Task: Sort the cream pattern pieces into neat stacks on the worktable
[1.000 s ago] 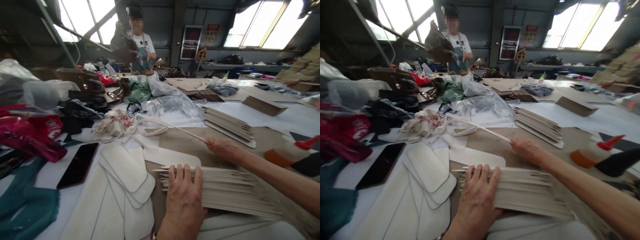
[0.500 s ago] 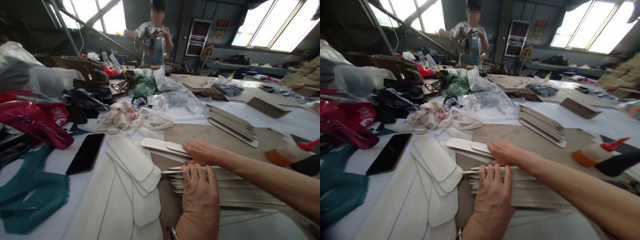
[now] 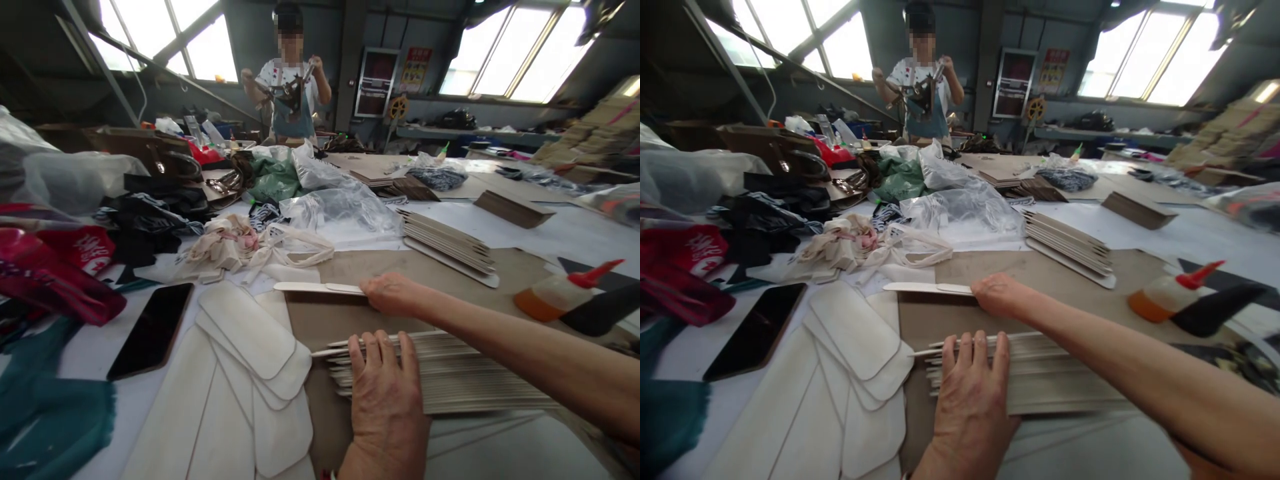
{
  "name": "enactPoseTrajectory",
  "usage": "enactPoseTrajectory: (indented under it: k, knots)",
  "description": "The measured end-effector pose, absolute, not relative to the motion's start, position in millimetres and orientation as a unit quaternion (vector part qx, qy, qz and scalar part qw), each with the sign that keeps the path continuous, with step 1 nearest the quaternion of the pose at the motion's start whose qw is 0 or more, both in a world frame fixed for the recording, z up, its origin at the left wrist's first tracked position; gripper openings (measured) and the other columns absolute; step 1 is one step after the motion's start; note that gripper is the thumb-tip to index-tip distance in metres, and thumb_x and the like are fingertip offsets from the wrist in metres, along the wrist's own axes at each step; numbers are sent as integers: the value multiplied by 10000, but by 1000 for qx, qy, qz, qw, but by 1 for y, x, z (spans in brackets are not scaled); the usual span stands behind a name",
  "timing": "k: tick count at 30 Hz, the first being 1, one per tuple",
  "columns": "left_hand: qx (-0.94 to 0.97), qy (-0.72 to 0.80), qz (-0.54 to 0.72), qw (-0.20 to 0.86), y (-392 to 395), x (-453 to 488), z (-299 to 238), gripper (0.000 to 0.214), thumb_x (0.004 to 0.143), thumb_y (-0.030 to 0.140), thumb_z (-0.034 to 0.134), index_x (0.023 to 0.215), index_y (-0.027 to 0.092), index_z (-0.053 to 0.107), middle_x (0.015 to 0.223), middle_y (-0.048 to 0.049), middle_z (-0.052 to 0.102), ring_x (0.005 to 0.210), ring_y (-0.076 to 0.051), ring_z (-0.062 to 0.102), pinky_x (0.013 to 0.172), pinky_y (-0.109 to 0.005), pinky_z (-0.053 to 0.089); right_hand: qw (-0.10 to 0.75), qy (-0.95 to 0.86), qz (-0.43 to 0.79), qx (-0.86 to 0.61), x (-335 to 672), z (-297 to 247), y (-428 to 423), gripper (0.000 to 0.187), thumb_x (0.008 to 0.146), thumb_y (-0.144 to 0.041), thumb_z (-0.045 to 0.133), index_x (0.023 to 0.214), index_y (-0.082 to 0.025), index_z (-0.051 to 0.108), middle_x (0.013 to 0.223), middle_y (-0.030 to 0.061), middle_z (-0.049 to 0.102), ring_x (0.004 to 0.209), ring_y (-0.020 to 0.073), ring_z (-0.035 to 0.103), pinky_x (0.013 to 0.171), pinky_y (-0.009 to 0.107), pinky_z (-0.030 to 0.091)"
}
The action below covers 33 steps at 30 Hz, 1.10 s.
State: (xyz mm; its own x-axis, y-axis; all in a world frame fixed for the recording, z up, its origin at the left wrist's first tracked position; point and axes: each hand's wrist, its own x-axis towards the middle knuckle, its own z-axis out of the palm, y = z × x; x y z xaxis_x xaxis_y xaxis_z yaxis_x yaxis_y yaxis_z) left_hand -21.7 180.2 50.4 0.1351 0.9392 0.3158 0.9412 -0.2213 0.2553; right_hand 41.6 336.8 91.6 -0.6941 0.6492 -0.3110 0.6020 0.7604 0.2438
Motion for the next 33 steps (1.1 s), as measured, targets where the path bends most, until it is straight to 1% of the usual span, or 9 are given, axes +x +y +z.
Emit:
enactPoseTrajectory:
  k: [5,9,12,15,19,24,26,29,33]
  knots:
    - [-760,-624,-181,25,175,-23,60,783,571,473,731,1236,157,466,1280,-204,474,1213,-354,367,992,-552,285,198,905,23,375,80,124,327,233,842,-189,428,989,-166,607,916,118,682,841,250,641,629,275,430]
    - [-765,-610,-198,61,174,-24,60,793,523,495,747,1201,168,496,1445,-186,256,1334,-374,140,1043,-596,146,245,872,-152,396,105,135,309,230,831,-172,457,962,-202,643,904,68,686,796,204,618,610,247,403]
    - [-765,-613,-197,19,177,-28,63,775,512,490,744,1194,199,518,1418,-180,315,1326,-388,170,1049,-597,97,263,839,-251,405,107,133,306,273,819,-147,460,1013,-173,650,910,67,685,781,192,601,625,246,408]
    - [-766,-623,-158,-32,179,-34,72,744,544,433,737,1223,234,509,1332,-154,434,1254,-347,331,1052,-537,153,253,831,-295,398,114,131,314,317,827,-173,465,1093,-186,635,1007,43,672,877,186,593,719,240,428]
    - [-768,-621,-147,-54,180,-39,79,679,601,372,707,1234,237,503,1258,-133,493,1126,-317,435,990,-499,262,115,813,-387,421,165,129,322,369,798,-380,552,1100,-190,647,1121,15,634,1037,228,553,900,269,395]
    - [-781,-598,-177,-33,181,-41,74,653,610,323,683,1230,211,508,1273,-152,486,1156,-330,421,978,-500,264,-284,624,-399,609,235,95,301,584,802,-623,423,1037,-135,643,1146,117,610,1110,257,517,991,362,362]
    - [-788,-589,-180,-18,181,-42,72,650,612,293,666,1233,192,502,1330,-166,437,1197,-344,390,974,-506,262,-380,531,-448,611,236,77,288,633,814,-661,343,1038,-145,634,1146,129,607,1096,253,534,970,378,396]
    - [-800,-574,-176,13,181,-43,70,641,626,267,643,1238,158,485,1366,-188,388,1222,-366,362,960,-530,260,-329,571,-508,555,218,64,275,633,848,-648,300,1090,-162,625,1145,103,616,1061,255,557,975,413,391]
    - [-807,-562,-183,22,181,-45,70,615,663,300,626,1238,145,472,1280,-183,475,1189,-359,399,954,-537,265,-263,668,-421,554,206,77,264,658,868,-631,263,1121,-127,602,1152,107,606,1090,261,527,1023,431,320]
